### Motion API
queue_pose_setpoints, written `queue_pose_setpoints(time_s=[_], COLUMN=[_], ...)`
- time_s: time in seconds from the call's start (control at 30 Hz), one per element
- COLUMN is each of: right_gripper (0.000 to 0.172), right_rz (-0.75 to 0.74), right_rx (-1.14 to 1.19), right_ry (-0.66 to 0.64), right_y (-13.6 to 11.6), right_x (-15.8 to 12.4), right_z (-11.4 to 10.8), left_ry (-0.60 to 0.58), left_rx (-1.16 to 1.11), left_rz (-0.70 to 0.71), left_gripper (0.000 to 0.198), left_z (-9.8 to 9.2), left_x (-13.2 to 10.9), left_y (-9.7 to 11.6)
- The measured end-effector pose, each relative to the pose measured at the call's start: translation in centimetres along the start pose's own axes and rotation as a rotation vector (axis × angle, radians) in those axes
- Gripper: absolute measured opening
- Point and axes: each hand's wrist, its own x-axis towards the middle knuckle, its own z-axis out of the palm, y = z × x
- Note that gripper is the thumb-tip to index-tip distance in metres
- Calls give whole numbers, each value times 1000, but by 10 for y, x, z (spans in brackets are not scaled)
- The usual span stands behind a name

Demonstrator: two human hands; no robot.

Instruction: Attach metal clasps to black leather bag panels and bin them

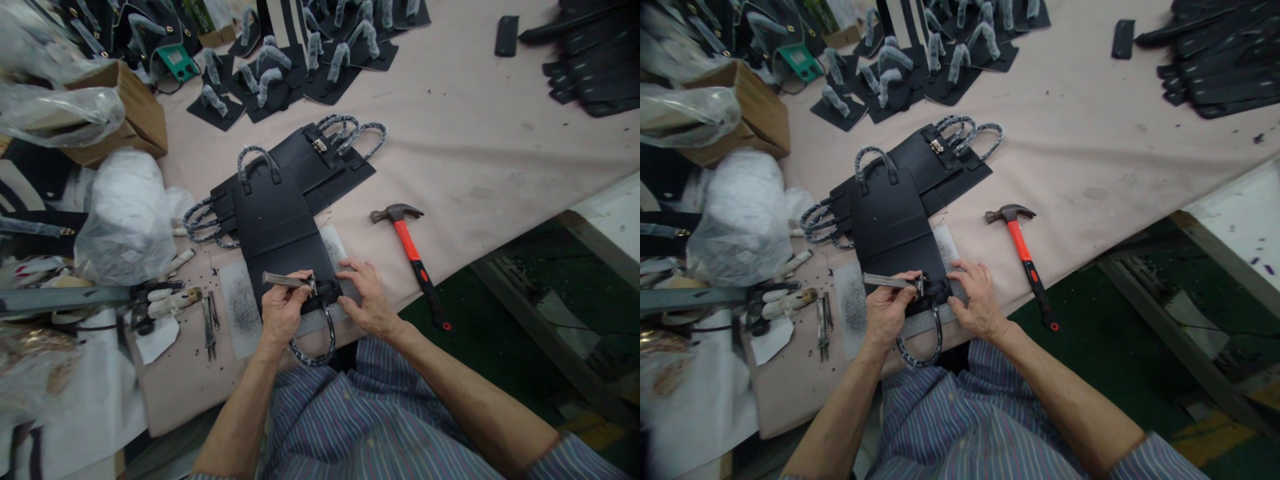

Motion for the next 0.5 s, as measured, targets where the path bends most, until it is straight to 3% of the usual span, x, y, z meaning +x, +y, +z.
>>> queue_pose_setpoints(time_s=[0.23,0.37,0.5], right_gripper=[34,21,13], right_rz=[170,275,391], right_rx=[-141,-218,-182], right_ry=[75,142,63], right_y=[-35,-48,-48], right_x=[3,6,17], right_z=[6,12,10], left_ry=[91,139,147], left_rx=[-100,-162,-207], left_rz=[-55,-48,-11], left_gripper=[27,32,31], left_z=[-1,-2,-3], left_x=[-4,-4,-4], left_y=[0,-4,-8])
